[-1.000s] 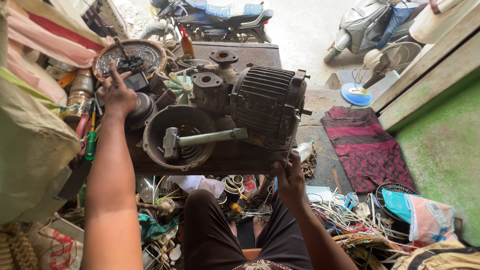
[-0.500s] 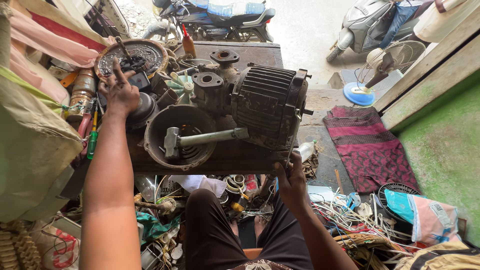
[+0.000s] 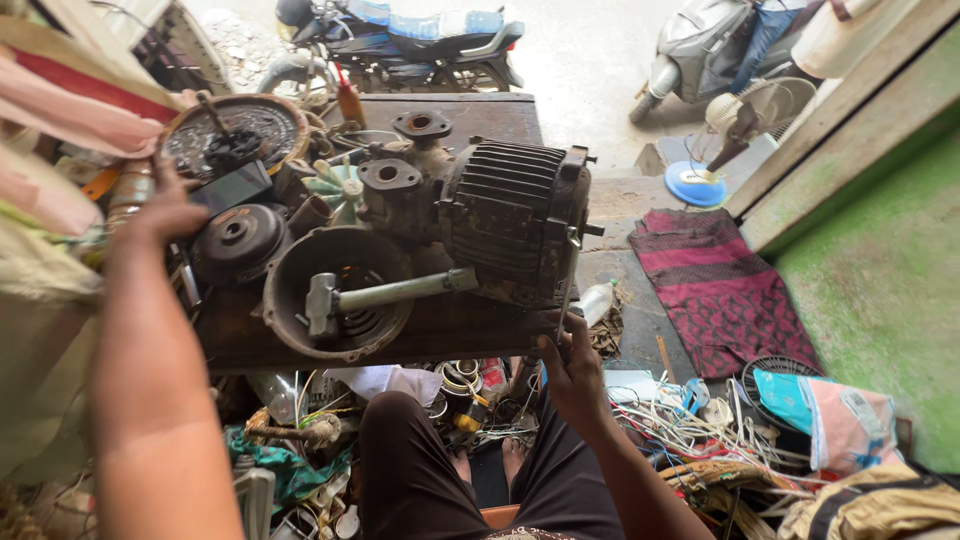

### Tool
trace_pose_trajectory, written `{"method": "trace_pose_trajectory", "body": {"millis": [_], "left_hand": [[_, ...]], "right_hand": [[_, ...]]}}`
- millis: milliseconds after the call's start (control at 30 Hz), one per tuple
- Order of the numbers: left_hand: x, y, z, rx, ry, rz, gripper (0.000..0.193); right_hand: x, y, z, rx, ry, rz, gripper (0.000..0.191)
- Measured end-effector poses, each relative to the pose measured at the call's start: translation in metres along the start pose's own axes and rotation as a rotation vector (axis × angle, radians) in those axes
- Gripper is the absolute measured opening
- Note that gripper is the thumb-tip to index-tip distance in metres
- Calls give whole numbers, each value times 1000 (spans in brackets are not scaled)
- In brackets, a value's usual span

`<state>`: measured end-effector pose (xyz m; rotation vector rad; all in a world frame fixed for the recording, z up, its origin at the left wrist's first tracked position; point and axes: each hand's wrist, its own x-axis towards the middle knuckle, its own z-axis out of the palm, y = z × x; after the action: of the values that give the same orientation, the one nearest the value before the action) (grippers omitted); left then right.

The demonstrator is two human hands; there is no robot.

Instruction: The person is repairing an electric motor by removing bolts and disassembling the housing. They use a wrench to loosen bolts and a hammer to tap the motor casing, eventually separating the end cover from the main body.

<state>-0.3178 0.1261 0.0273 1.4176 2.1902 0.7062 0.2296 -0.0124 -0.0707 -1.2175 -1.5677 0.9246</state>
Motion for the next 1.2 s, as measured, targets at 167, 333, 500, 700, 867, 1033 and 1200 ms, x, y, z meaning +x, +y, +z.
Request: {"method": "trace_pose_trajectory", "body": {"millis": [167,333,500,700,867,1033,1200], "left_hand": [[13,-3,-17,486,-237,66,147],[15,-2,-24,847,-19,117,139],[8,-9,-34,888,254,207,120],[-45,-14,-42,160,388,535,86],[-166,-26,-10,325,527,675,88],[-276,-84,148,125,33,801,65],[-382,-153,303,149,-359,380,45]], "right_hand": [[-4,4,8,9,78,-64,31],[3,10,23,35,236,-111,34],[6,13,24,-19,267,-166,32],[9,16,28,-36,258,-194,30],[8,17,29,-61,249,-140,31],[4,15,22,-25,200,-341,35],[-6,14,30,64,140,-182,33]]}}
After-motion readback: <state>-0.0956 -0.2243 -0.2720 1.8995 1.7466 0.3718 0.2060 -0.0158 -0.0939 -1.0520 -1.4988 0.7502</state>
